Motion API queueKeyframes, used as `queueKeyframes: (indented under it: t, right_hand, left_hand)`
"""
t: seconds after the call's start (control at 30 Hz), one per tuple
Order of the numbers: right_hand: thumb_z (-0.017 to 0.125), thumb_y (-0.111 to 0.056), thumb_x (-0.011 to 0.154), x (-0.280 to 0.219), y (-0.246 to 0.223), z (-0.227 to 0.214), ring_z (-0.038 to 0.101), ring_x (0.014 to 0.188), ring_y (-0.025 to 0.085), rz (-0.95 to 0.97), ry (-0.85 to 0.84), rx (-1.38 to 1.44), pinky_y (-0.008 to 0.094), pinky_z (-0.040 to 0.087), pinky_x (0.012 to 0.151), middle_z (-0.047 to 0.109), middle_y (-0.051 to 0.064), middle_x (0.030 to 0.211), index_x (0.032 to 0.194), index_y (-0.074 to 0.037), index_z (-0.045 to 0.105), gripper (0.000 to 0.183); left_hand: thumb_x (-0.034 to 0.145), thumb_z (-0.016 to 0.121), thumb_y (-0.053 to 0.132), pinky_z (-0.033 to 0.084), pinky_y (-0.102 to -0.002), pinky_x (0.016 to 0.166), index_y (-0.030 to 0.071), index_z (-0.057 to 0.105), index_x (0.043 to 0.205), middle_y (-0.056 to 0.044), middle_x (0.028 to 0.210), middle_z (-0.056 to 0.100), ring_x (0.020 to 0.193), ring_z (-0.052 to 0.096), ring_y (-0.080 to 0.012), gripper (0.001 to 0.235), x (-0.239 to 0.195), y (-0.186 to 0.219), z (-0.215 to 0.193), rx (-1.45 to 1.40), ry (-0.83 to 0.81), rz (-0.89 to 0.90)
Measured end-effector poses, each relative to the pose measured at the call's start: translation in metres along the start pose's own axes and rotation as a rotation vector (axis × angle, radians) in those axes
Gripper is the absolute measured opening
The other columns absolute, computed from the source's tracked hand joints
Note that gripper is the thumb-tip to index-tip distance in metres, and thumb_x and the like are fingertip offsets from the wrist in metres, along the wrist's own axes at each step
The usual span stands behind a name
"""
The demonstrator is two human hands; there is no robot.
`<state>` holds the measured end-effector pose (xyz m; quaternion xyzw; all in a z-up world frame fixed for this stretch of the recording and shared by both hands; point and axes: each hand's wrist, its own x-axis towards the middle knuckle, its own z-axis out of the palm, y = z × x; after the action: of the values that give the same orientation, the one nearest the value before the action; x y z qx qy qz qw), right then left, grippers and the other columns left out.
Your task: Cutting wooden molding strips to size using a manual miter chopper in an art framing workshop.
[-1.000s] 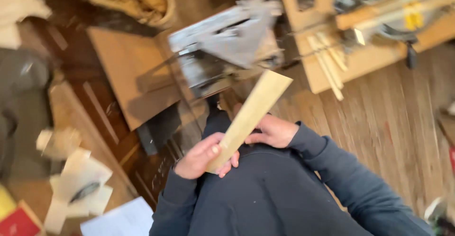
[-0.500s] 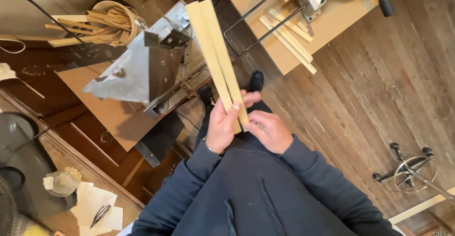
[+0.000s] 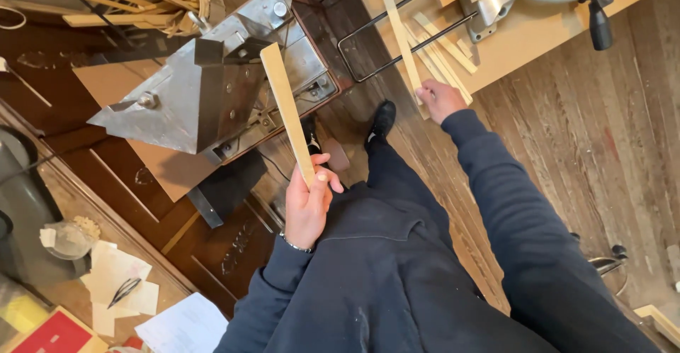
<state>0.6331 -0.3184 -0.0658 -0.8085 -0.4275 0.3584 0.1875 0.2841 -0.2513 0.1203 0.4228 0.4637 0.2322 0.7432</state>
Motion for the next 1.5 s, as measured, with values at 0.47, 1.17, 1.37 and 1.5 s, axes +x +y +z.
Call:
queueKeyframes:
  t: [0.47, 1.17, 1.37, 1.5]
  right_hand:
    - [0.079, -0.041, 0.09, -0.041, 0.18, -0.017, 0.073, 0.089, 0.027, 0.402, 0.27, -0.049, 0.04, 0.056, 0.083, 0.077, 0.012, 0.096, 0.105, -0.009, 0.077, 0.036]
    - [0.071, -0.022, 0.094, -0.165, 0.145, -0.012, 0.044, 0.049, 0.008, 0.463, -0.183, 0.352, 0.024, 0.034, 0.043, 0.07, -0.001, 0.078, 0.115, -0.007, 0.076, 0.027]
    - [0.063, -0.018, 0.1, -0.141, 0.036, -0.084, 0.036, 0.048, 0.006, 0.308, -0.039, 1.078, 0.024, 0.026, 0.041, 0.065, 0.007, 0.089, 0.114, -0.005, 0.068, 0.019]
    - [0.059, -0.024, 0.105, -0.151, 0.026, -0.067, 0.033, 0.049, 0.006, 0.27, -0.063, 1.528, 0.024, 0.028, 0.043, 0.064, 0.005, 0.093, 0.105, -0.007, 0.064, 0.018]
  left_hand:
    - [0.11, 0.049, 0.015, 0.032, -0.019, 0.048, 0.002, 0.052, 0.135, -0.007, 0.084, 0.066, 0.053, 0.038, -0.0022, 0.029, 0.009, -0.007, 0.005, -0.056, 0.047, -0.016]
    - [0.103, 0.058, 0.015, 0.055, -0.026, 0.065, 0.001, 0.064, 0.124, -0.001, 0.094, 0.077, 0.065, 0.066, -0.009, 0.026, 0.023, 0.011, -0.028, 0.488, -0.072, -0.061]
    - [0.105, 0.059, 0.014, 0.056, -0.026, 0.082, -0.003, 0.068, 0.126, -0.006, 0.1, 0.076, 0.086, 0.069, -0.012, 0.029, 0.033, -0.009, -0.039, 0.227, -0.183, -0.101]
    - [0.106, 0.058, 0.012, 0.056, -0.027, 0.085, -0.003, 0.063, 0.13, -0.01, 0.107, 0.074, 0.09, 0.069, -0.0137, 0.028, 0.046, -0.023, -0.03, -0.021, -0.192, -0.049]
